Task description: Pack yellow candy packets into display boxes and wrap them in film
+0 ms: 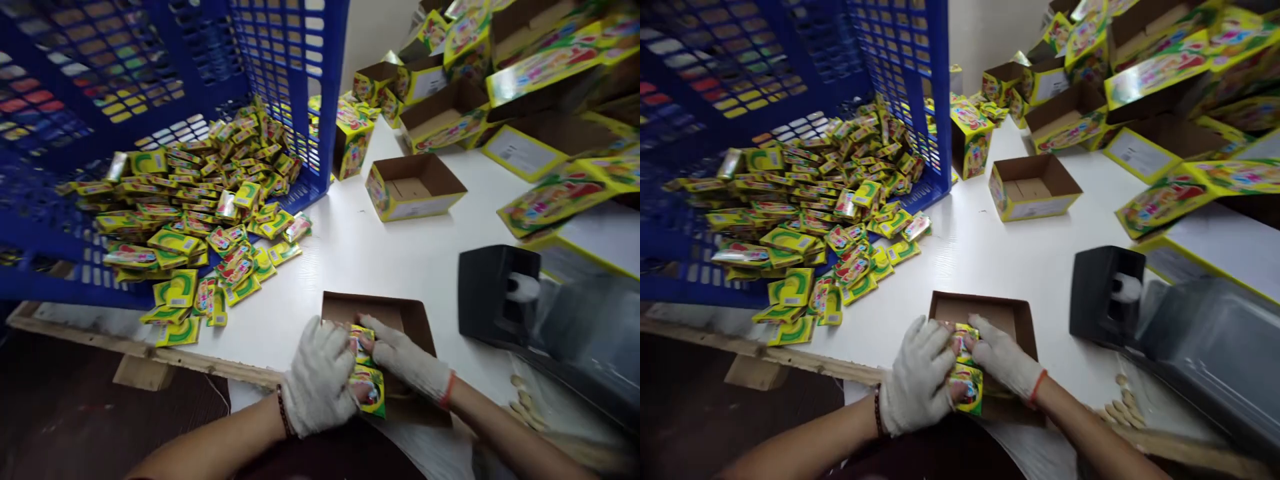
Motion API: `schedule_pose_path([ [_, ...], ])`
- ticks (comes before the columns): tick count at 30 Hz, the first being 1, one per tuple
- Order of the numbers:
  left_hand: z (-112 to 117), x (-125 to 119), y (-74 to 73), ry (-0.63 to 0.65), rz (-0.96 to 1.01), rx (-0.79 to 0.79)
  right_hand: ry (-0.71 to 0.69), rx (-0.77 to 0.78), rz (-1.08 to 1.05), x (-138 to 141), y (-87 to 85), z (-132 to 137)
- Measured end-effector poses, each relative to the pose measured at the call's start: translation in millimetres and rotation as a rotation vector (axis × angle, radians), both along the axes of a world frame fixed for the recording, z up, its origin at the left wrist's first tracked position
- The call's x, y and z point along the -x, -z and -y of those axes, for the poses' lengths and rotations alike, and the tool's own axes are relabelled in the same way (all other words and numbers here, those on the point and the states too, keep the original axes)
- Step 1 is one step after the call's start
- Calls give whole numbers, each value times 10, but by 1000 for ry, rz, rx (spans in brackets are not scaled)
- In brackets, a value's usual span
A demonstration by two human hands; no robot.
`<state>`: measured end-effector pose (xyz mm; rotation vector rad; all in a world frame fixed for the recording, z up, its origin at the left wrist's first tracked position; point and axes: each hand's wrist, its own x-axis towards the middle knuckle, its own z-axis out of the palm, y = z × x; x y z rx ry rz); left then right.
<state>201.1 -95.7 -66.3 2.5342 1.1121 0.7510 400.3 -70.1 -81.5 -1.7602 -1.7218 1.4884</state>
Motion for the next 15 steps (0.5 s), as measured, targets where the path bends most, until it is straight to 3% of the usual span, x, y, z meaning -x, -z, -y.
schedule_pose_path([
  [2, 61, -5, 20, -1, -23, -32, -164, -122, 30, -20, -288, -246],
  [4, 113, 15, 110, 7, -3, -57, -243, -303, 27, 92, -526, -557],
  [6, 154, 42, 252, 25, 44, -61, -349, -481, 37, 344, -620, -905],
  [8, 189, 49, 420, 28, 105, -101, -518, -577, 95, 684, -541, -1261],
  [10, 224, 27, 587, -3, 128, -177, -718, -597, 308, 1038, -352, -1579],
  [12, 259, -10, 722, -52, 117, -236, -800, -603, 414, 1347, -158, -1814],
  [15, 282, -44, 809, -64, 1, -169, -843, -600, 496, 1651, -16, -1969],
])
